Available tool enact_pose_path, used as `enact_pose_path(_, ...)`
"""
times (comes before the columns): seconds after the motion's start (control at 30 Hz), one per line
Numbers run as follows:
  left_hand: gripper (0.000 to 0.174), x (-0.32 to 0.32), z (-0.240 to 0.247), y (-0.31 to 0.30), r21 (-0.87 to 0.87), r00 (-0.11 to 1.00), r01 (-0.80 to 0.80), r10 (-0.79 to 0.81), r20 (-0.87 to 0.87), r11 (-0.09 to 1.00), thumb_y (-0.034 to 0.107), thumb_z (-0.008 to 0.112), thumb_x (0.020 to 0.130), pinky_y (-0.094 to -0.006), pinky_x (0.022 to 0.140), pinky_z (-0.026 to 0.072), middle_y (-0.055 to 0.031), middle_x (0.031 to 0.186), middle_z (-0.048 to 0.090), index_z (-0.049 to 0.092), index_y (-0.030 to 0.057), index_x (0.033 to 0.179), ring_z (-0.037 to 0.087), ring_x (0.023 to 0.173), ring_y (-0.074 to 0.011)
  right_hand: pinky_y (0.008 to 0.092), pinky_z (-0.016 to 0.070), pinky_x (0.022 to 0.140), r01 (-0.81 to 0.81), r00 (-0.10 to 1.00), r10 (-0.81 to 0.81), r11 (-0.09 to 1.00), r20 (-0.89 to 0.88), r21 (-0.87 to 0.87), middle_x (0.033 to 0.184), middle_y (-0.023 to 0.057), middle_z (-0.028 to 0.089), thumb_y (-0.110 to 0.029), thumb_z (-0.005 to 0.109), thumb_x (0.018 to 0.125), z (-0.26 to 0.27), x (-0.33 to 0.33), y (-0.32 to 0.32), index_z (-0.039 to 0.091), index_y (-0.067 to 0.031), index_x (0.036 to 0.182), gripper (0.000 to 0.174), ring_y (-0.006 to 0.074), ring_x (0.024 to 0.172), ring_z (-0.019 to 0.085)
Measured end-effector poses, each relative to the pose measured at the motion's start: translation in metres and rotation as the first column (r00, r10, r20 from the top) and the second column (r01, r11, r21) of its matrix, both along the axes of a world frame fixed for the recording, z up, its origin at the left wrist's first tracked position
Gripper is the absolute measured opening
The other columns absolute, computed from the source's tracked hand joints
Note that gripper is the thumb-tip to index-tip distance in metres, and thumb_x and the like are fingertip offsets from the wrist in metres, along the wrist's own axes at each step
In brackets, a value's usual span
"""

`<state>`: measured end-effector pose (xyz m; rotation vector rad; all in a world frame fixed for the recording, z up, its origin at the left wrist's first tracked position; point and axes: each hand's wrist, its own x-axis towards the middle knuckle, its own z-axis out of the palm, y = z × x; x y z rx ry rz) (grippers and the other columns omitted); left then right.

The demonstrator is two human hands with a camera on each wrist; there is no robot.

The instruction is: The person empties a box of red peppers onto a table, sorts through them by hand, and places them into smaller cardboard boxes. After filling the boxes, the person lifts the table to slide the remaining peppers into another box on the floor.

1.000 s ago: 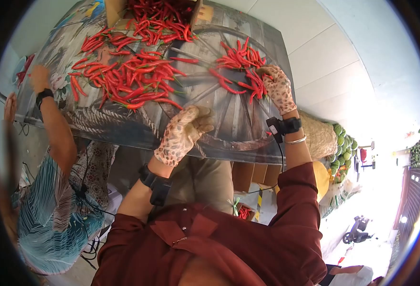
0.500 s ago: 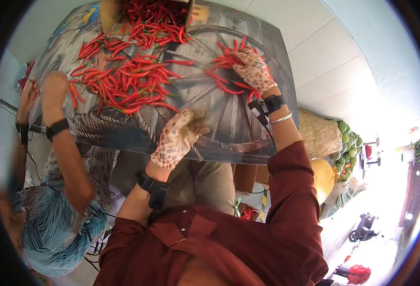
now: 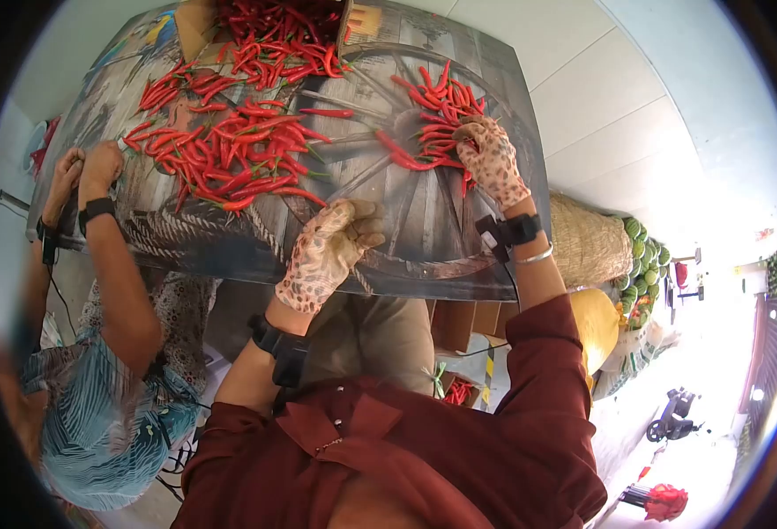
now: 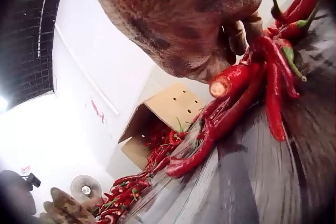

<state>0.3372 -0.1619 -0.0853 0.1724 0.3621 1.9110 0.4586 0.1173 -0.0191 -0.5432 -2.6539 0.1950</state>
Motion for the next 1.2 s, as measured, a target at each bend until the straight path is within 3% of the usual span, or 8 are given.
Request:
enact_pose_path(0.17,0.03,0.0,0.001,-0.001,-0.002,1.0,-0.005,0.005,0.011,1.0,0.021,0.056,0.095,-0.0374,0.084,0.052,-0.017,0.106,0.062,0.06,-0.0053,0.108,0.06,0.093,-0.0241,0.0441,0.0398,0.1,-0.009,0.995,0.011,1.0,-0.104,0.016,0.12,0.0132,0.059,-0.013,0.067,0.076,0.01,0.009,-0.045,0.067,-0.0117,0.106,0.031,0.0347,0.116,0.051)
enact_pose_path(0.37,0.028,-0.001,0.006,-0.002,0.02,1.0,0.01,-0.01,-0.013,1.0,0.02,0.058,0.094,-0.0359,0.082,0.0502,-0.0164,0.108,0.061,0.061,-0.0046,0.106,0.058,0.092,-0.0228,0.043,0.0405,0.1,-0.119,0.979,0.086,0.979,0.187,0.168,0.126,0.0124,0.055,-0.018,0.064,0.08,0.005,-0.009,-0.084,0.064,-0.0143,0.116,0.036,0.0345,0.117,0.049)
enact_pose_path(0.63,0.026,0.0,0.006,-0.003,-0.013,1.0,-0.023,0.023,0.003,1.0,0.018,0.056,0.095,-0.0356,0.079,0.0507,-0.0152,0.107,0.062,0.06,-0.004,0.107,0.06,0.092,-0.0238,0.0393,0.0424,0.097,-0.151,0.986,0.129,0.962,0.108,0.229,0.11,0.0111,0.062,-0.011,0.063,0.078,-0.02,-0.022,-0.008,0.065,-0.0085,0.105,0.027,0.0295,0.109,0.055)
enact_pose_path(0.77,0.026,-0.003,-0.001,-0.004,0.019,1.0,0.005,-0.006,0.02,1.0,0.017,0.054,0.096,-0.0401,0.086,0.0538,-0.0159,0.107,0.062,0.059,-0.0053,0.108,0.063,0.097,-0.0258,0.0391,0.0443,0.095,-0.06,0.985,0.058,0.998,0.162,0.011,0.111,0.0145,0.062,-0.011,0.065,0.079,-0.002,-0.031,0.003,0.064,-0.0052,0.108,0.03,0.0324,0.107,0.056)
enact_pose_path(0.83,0.027,-0.002,-0.001,-0.001,0.062,0.999,0.037,-0.038,0.008,0.997,0.018,0.054,0.096,-0.0395,0.086,0.0539,-0.017,0.108,0.062,0.059,-0.0057,0.108,0.063,0.096,-0.0255,0.0375,0.0439,0.097,-0.01,1.0,0.01,1.0,0.005,0.017,0.114,0.0152,0.061,-0.013,0.065,0.082,0.007,-0.038,-0.013,0.064,-0.0056,0.111,0.03,0.0323,0.11,0.056)
enact_pose_path(1.0,0.027,0.0,0.002,-0.003,0.083,0.998,0.031,-0.026,-0.066,0.996,0.021,0.054,0.096,-0.0385,0.085,0.0528,-0.0175,0.109,0.062,0.061,-0.0038,0.105,0.063,0.094,-0.0252,0.0412,0.0395,0.104,-0.299,0.954,0.3,0.954,0.015,-0.023,0.128,0.0139,0.055,-0.021,0.066,0.085,0.026,-0.095,-0.06,0.062,-0.0107,0.12,0.037,0.0323,0.123,0.048)
enact_pose_path(1.1,0.027,0.0,-0.002,-0.005,0.143,0.995,0.046,-0.033,-0.093,0.989,0.021,0.053,0.097,-0.0377,0.085,0.0531,-0.0175,0.109,0.062,0.061,-0.003,0.105,0.063,0.095,-0.0255,0.042,0.0371,0.106,-0.613,0.783,0.615,0.788,0.092,-0.057,0.132,0.0191,0.052,-0.033,0.066,0.084,0.022,-0.144,-0.089,0.057,-0.0106,0.127,0.049,0.0336,0.126,0.046)
enact_pose_path(1.2,0.027,0.0,-0.001,-0.016,0.132,0.994,0.023,-0.009,-0.109,0.991,0.022,0.053,0.096,-0.0405,0.086,0.0507,-0.0176,0.109,0.061,0.061,-0.0028,0.105,0.06,0.095,-0.0262,0.0416,0.0339,0.108,-0.555,0.829,0.545,0.83,0.126,0.054,0.139,0.0199,0.046,-0.041,0.063,0.086,0.012,-0.176,-0.132,0.052,-0.0118,0.132,0.056,0.0343,0.13,0.042)
